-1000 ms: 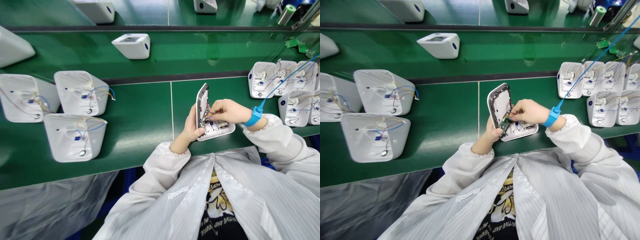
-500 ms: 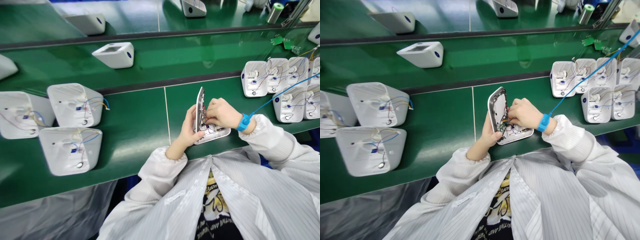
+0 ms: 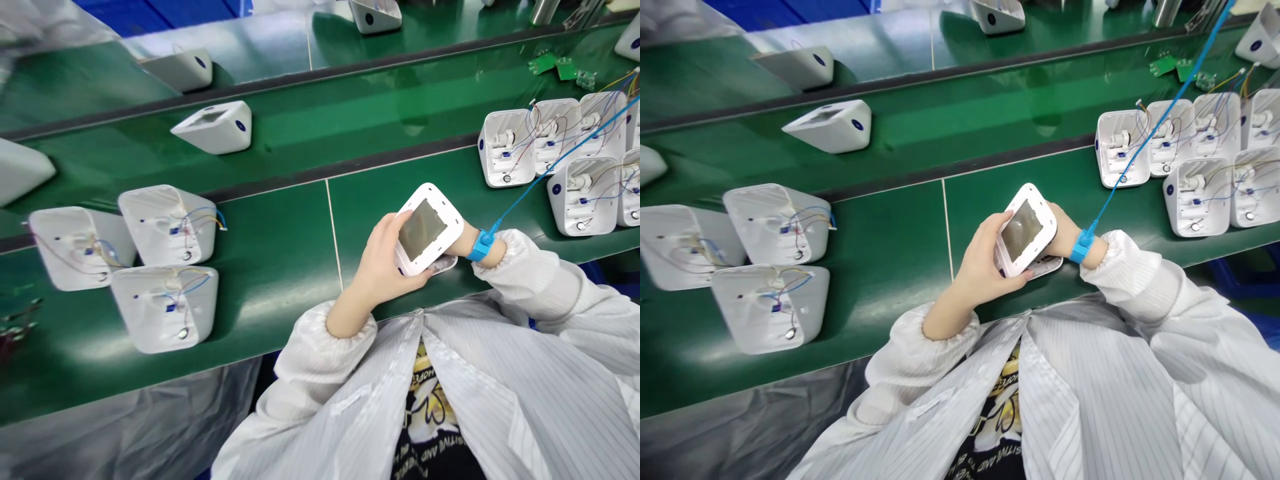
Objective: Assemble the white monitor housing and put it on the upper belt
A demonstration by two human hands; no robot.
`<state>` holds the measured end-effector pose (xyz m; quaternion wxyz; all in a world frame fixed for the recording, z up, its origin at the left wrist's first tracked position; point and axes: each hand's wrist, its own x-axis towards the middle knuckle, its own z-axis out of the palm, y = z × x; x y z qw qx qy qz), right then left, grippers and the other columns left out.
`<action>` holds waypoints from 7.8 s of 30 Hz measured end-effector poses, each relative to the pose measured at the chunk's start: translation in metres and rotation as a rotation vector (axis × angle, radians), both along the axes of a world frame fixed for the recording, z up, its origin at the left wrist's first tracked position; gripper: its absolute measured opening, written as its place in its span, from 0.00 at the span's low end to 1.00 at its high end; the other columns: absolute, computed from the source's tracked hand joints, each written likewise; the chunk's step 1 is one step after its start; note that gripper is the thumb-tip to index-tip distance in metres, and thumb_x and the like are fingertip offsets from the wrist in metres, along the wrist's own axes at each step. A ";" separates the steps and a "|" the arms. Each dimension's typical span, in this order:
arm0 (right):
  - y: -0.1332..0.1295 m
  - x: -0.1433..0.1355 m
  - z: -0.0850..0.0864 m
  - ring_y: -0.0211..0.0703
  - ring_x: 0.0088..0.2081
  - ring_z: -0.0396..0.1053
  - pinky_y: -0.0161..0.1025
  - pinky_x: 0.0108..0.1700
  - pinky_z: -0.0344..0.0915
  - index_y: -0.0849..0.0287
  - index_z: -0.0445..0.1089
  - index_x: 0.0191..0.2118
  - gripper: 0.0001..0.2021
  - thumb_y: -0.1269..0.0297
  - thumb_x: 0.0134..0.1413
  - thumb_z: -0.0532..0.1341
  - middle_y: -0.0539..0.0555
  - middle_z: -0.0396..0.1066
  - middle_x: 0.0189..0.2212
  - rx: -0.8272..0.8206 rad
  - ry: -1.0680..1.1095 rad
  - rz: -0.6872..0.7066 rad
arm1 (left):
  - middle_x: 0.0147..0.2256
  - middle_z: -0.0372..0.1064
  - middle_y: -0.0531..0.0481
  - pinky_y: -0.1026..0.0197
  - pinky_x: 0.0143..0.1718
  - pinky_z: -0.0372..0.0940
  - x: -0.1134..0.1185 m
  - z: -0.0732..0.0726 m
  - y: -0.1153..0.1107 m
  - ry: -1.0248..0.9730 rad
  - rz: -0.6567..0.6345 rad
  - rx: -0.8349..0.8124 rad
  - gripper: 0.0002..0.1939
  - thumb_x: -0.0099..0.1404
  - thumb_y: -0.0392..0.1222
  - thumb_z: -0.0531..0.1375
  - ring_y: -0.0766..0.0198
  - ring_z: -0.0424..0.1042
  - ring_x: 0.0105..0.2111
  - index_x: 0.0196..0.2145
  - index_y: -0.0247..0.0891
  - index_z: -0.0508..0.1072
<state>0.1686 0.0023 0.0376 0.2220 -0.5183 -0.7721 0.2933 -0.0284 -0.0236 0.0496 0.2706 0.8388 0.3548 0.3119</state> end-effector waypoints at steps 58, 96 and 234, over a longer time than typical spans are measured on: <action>-0.010 0.034 -0.012 0.56 0.65 0.61 0.58 0.64 0.60 0.52 0.52 0.69 0.41 0.59 0.52 0.68 0.60 0.62 0.64 -0.397 0.436 -0.090 | 0.39 0.78 0.45 0.49 0.48 0.68 0.016 -0.036 0.088 -0.130 0.400 -0.306 0.33 0.69 0.61 0.55 0.52 0.76 0.41 0.64 0.39 0.61; -0.025 0.031 0.058 0.63 0.58 0.67 0.52 0.51 0.66 0.68 0.69 0.58 0.29 0.45 0.66 0.56 0.71 0.72 0.53 0.327 -0.776 0.176 | 0.64 0.55 0.29 0.38 0.61 0.56 0.036 -0.029 0.029 0.388 -0.048 -0.027 0.63 0.45 0.66 0.70 0.35 0.59 0.61 0.69 0.31 0.51; -0.050 -0.040 0.005 0.52 0.35 0.76 0.45 0.34 0.74 0.61 0.52 0.65 0.35 0.54 0.55 0.63 0.63 0.74 0.46 0.063 0.188 -0.329 | 0.39 0.79 0.43 0.58 0.44 0.70 0.040 -0.058 0.052 -1.110 0.499 -1.029 0.31 0.70 0.66 0.52 0.57 0.77 0.41 0.39 0.33 0.77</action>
